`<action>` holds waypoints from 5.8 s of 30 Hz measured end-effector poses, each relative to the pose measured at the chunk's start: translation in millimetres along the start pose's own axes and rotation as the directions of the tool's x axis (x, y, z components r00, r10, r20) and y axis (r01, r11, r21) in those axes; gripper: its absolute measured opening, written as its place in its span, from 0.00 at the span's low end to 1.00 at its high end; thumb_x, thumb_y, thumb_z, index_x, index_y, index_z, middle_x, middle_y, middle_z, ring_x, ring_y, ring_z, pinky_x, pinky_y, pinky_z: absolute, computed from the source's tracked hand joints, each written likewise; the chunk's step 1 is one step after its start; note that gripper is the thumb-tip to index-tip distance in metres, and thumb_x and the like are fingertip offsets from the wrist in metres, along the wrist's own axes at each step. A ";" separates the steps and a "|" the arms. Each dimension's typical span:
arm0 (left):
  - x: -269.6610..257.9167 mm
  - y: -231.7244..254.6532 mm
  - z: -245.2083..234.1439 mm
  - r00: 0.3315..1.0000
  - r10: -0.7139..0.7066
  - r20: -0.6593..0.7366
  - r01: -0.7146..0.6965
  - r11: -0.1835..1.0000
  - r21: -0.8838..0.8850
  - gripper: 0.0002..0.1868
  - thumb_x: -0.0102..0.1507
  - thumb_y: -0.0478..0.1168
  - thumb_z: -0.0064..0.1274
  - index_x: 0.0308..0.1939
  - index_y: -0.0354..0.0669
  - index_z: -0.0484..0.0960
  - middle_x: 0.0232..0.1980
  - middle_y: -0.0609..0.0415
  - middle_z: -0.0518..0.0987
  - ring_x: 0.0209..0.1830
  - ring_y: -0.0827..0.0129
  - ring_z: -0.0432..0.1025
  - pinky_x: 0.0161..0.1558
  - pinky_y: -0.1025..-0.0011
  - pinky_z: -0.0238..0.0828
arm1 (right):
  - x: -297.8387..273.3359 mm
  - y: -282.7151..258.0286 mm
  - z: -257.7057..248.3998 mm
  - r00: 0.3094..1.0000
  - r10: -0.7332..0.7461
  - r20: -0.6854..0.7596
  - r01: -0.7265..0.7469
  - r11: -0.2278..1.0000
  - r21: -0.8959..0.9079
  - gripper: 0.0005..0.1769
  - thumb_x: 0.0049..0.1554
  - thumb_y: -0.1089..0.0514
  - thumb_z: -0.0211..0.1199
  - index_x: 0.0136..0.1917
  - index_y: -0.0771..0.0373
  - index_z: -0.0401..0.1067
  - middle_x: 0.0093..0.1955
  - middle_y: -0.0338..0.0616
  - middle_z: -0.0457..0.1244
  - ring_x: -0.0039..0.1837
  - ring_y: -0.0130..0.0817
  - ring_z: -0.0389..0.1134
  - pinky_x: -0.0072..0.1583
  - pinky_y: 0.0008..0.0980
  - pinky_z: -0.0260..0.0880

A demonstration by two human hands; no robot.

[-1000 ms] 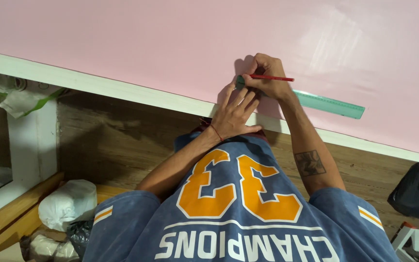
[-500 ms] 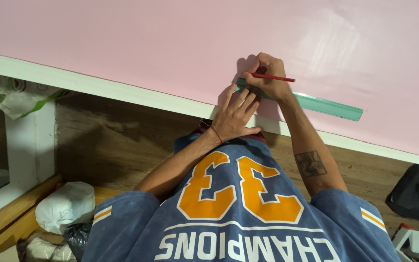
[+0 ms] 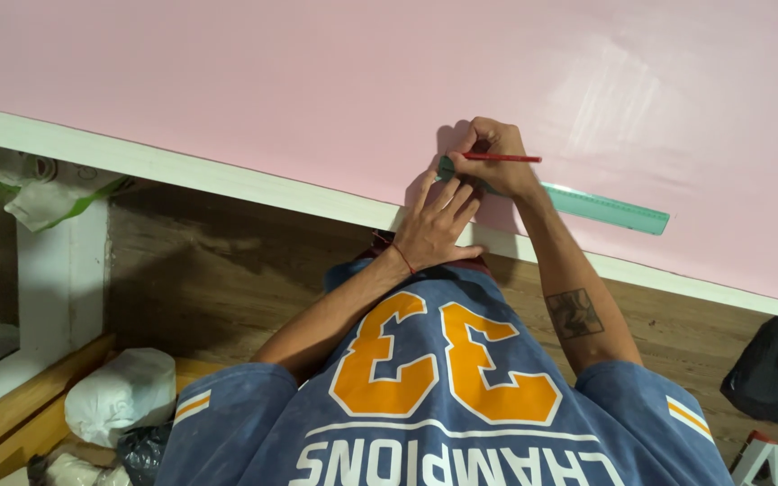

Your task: Measuring and cutting strips of pink leather material on a workbench using a ruler, pencil, and scissors.

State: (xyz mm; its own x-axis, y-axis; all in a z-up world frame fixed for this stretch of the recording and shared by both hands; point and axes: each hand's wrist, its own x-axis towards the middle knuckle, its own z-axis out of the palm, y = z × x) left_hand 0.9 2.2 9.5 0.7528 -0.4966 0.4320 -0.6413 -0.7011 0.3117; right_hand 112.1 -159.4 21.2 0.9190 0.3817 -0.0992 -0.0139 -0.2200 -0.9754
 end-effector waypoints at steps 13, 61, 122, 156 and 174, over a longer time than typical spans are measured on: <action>-12.5 -9.6 -20.1 0.999 -0.046 -0.026 0.047 0.998 0.043 0.40 0.64 0.73 0.54 0.62 0.44 0.82 0.67 0.44 0.78 0.71 0.51 0.70 0.76 0.39 0.54 | -90.3 5.3 -78.3 0.756 0.225 -0.615 -0.154 0.974 0.166 0.13 0.69 0.50 0.49 0.62 0.56 0.67 0.41 0.35 0.57 0.37 0.24 0.59 0.36 0.21 0.62; -109.9 -285.5 -214.4 0.993 0.093 0.072 -0.110 0.952 0.287 0.39 0.67 0.71 0.50 0.63 0.44 0.88 0.66 0.43 0.82 0.69 0.49 0.74 0.78 0.45 0.60 | -62.8 3.1 89.4 0.742 -0.451 -0.496 -0.079 0.676 -0.733 0.11 0.59 0.49 0.77 0.50 0.56 0.84 0.34 0.37 0.58 0.37 0.34 0.64 0.40 0.30 0.70; -138.5 -313.0 -211.3 0.999 -0.051 0.000 0.051 0.998 0.020 0.39 0.63 0.74 0.48 0.59 0.46 0.84 0.64 0.46 0.78 0.72 0.52 0.68 0.79 0.43 0.49 | 216.7 -104.5 309.0 0.985 -0.126 0.118 0.134 0.989 -0.062 0.12 0.54 0.59 0.77 0.42 0.63 0.73 0.35 0.47 0.65 0.38 0.34 0.67 0.40 0.30 0.64; -143.6 -312.4 -223.5 0.971 -0.135 0.196 0.120 0.989 0.085 0.47 0.68 0.76 0.43 0.77 0.46 0.71 0.83 0.47 0.62 0.84 0.56 0.50 0.83 0.46 0.31 | 233.2 -99.4 284.9 0.995 0.015 -0.095 0.050 0.759 0.649 0.13 0.58 0.73 0.68 0.39 0.60 0.69 0.31 0.36 0.63 0.23 0.17 0.52 0.24 0.16 0.52; -144.8 -311.6 -221.8 0.966 -0.176 0.189 0.164 0.983 0.079 0.46 0.67 0.75 0.45 0.74 0.45 0.75 0.80 0.45 0.66 0.82 0.54 0.54 0.82 0.44 0.36 | 232.6 -102.9 278.3 0.982 0.153 -0.113 0.010 0.552 0.834 0.15 0.61 0.73 0.62 0.38 0.56 0.66 0.31 0.33 0.61 0.24 0.15 0.46 0.25 0.16 0.44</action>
State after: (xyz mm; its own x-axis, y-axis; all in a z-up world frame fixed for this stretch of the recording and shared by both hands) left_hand 58.9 406.0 37.5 0.8681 -0.4531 0.2026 -0.4958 -0.8110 0.3106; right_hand 217.6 201.9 43.8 0.9448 0.2392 -0.2241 -0.3267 0.6311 -0.7036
